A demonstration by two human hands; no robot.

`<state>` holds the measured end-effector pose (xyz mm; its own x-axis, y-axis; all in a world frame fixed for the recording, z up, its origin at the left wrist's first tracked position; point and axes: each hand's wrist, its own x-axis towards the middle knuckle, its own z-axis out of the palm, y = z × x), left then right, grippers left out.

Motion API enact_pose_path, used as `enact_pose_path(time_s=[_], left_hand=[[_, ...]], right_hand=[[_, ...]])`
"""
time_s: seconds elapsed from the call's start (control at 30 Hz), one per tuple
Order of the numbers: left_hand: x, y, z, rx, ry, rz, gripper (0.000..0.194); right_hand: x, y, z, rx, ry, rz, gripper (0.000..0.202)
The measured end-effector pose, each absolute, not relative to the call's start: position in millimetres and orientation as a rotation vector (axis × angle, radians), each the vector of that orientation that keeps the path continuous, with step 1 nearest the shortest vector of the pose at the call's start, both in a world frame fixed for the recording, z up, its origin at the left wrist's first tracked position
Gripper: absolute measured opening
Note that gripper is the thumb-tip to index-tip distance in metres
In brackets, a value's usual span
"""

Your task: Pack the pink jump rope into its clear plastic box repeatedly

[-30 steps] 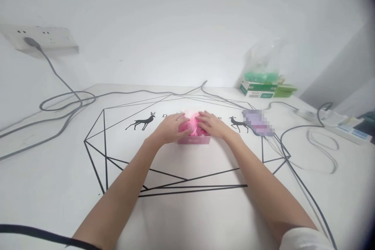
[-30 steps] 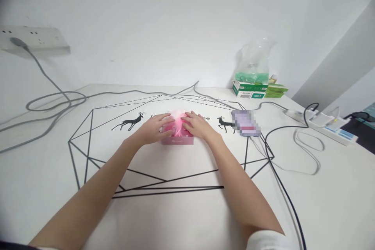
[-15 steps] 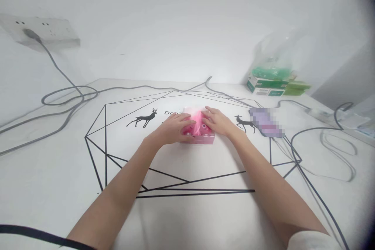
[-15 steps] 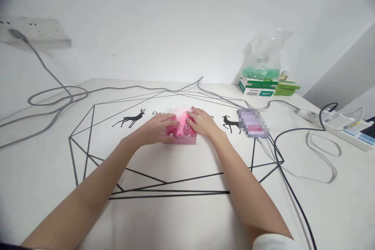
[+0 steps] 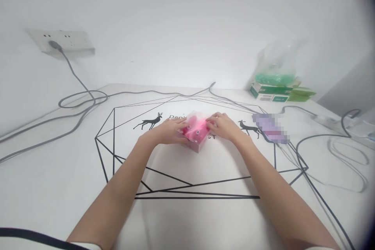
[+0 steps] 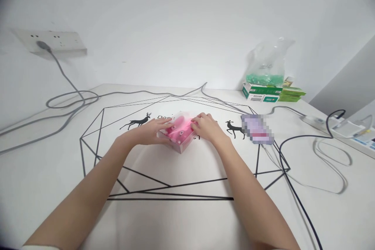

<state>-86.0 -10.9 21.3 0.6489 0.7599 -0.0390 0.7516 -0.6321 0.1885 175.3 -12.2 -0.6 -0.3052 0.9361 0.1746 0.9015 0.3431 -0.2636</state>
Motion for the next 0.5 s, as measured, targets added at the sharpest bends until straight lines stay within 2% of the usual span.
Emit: enact_pose_path(time_s=[0.23,0.5], left_hand=[[-37.7,-39.2,8.7,2.686,1.436,0.138,0.071],[-36.8,-42.9,12.5,2.741,1.281,0.219,0.031]], right_hand=[[170.8,-13.2,-2.5,-1.71,-2.279,0.065,0.038],[166.5,-19.5,14.5,-1.85,-2.276,0.07,0.037]])
